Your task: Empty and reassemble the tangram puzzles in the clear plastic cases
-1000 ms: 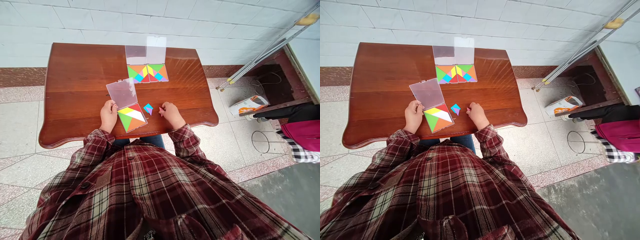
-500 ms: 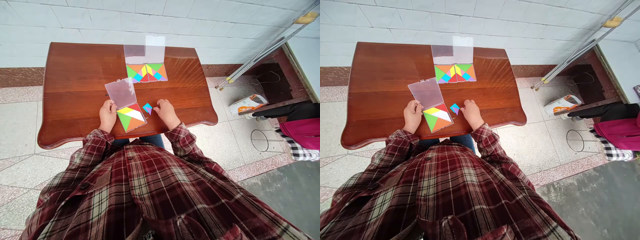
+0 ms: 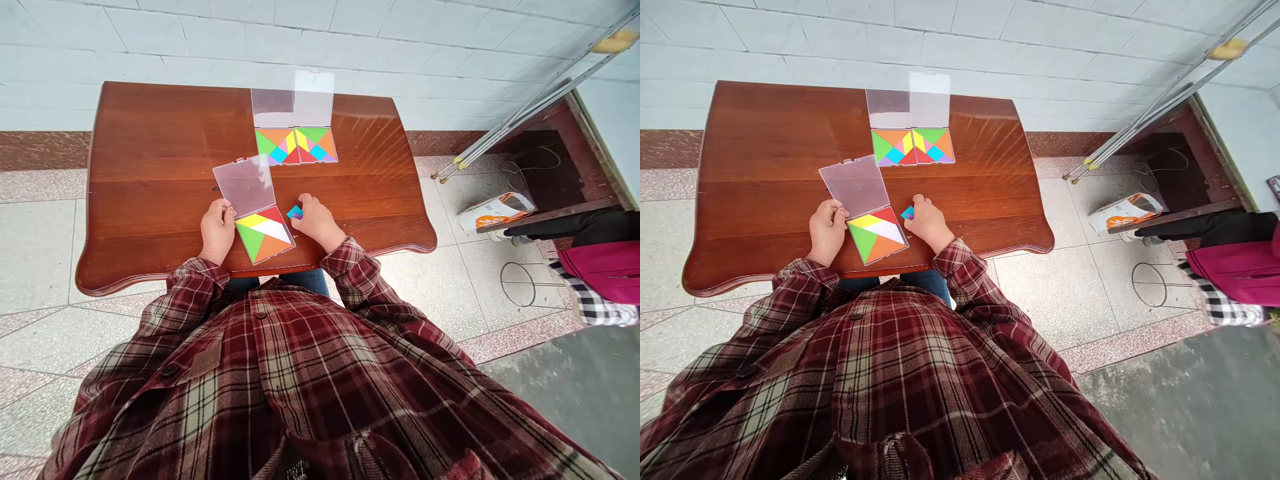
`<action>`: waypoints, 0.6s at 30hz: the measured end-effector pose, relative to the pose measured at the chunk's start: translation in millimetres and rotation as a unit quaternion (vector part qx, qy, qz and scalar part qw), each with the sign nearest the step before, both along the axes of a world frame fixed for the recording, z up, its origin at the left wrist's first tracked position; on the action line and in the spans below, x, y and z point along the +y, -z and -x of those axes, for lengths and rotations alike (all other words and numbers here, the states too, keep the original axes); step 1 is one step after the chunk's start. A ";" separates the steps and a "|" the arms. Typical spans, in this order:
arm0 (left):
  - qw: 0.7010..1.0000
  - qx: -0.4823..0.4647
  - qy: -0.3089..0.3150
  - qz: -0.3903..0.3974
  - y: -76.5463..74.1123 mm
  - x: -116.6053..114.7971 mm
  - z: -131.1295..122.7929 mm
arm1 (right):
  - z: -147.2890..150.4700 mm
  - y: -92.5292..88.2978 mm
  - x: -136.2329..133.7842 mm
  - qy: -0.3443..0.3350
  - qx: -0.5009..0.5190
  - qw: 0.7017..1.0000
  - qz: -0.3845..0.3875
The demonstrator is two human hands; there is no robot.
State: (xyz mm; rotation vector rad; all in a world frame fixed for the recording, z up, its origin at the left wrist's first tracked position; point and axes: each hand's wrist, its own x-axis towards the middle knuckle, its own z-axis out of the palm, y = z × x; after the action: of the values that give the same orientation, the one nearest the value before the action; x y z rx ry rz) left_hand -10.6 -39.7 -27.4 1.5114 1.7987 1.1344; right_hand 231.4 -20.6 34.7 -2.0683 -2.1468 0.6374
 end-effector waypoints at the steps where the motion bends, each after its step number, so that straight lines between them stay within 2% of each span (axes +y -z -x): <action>1: 1.000 -0.001 0.000 0.000 -0.3 -0.1 -0.1 | -2.2 2.2 1.0 0.003 0.018 1.000 -0.006; 8: 1.000 -0.001 0.000 0.002 -1.0 -0.1 0.4 | -16.3 18.6 11.2 0.016 0.209 0.976 -0.060; 12: 1.000 0.004 0.004 -0.002 0.5 0.2 1.1 | -17.2 24.7 14.3 0.022 0.279 0.958 -0.060; 16: 1.000 0.005 0.004 -0.008 0.5 0.2 1.2 | -16.5 18.9 10.6 0.016 0.303 0.950 -0.071; 18: 1.000 0.006 0.005 -0.009 0.0 0.1 1.0 | -14.8 11.2 4.9 -0.013 0.301 0.950 -0.081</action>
State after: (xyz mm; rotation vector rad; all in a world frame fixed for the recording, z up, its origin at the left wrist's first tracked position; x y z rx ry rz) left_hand -11.6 -39.5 -27.4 1.5393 1.7921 1.1422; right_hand 246.2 -15.7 23.5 -1.5022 -1.7965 0.9152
